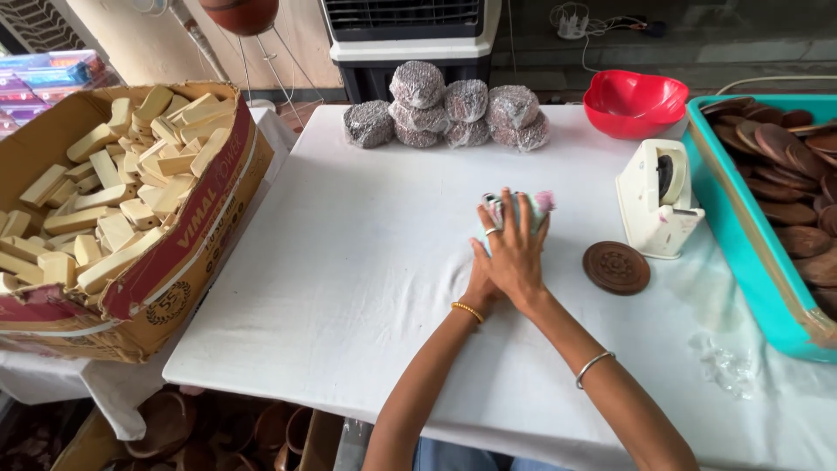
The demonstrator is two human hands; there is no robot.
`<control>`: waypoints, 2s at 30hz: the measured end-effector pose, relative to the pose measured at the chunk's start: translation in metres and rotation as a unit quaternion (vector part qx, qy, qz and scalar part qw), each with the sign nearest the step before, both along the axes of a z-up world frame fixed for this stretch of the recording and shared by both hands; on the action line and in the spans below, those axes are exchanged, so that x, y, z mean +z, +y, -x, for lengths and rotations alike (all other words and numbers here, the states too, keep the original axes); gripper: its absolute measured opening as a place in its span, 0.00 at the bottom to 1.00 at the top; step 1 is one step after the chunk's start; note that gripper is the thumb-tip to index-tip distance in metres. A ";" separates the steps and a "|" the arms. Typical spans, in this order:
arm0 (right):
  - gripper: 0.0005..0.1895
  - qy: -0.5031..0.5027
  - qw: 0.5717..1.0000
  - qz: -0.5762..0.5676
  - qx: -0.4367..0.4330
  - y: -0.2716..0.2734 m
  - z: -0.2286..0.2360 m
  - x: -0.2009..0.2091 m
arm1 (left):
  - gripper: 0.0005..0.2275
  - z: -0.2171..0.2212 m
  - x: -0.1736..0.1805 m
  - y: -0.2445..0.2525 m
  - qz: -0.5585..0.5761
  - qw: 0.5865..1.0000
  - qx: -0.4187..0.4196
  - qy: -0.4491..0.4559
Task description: The recorder is polishing a small clay bowl using a cloth.
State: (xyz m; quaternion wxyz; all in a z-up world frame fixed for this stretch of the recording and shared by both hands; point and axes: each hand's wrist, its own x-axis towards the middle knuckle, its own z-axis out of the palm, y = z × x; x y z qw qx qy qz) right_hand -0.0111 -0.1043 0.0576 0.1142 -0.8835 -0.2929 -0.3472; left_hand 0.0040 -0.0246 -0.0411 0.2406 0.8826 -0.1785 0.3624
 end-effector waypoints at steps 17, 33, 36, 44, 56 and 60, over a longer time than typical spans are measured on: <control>0.20 0.359 0.793 -0.462 0.168 -0.112 -0.071 -0.045 | 0.36 0.012 0.012 -0.023 -0.222 0.973 0.038 0.046; 0.21 0.023 0.982 -0.108 0.152 0.020 -0.029 0.018 | 0.17 -0.037 -0.034 0.029 0.092 0.985 0.077 0.128; 0.16 0.097 0.955 -0.187 0.209 0.016 -0.060 0.020 | 0.13 -0.049 -0.051 0.034 0.138 0.979 0.055 0.142; 0.18 0.137 0.969 -0.182 0.094 -0.012 -0.066 0.022 | 0.16 -0.041 0.015 0.017 0.060 0.982 0.071 0.165; 0.20 0.180 0.965 -0.148 0.118 -0.031 -0.083 0.020 | 0.12 -0.047 -0.024 0.008 0.060 0.987 0.009 0.149; 0.21 0.341 0.882 -0.284 0.157 -0.064 -0.139 -0.006 | 0.13 -0.032 -0.006 0.001 -0.018 0.992 0.010 0.121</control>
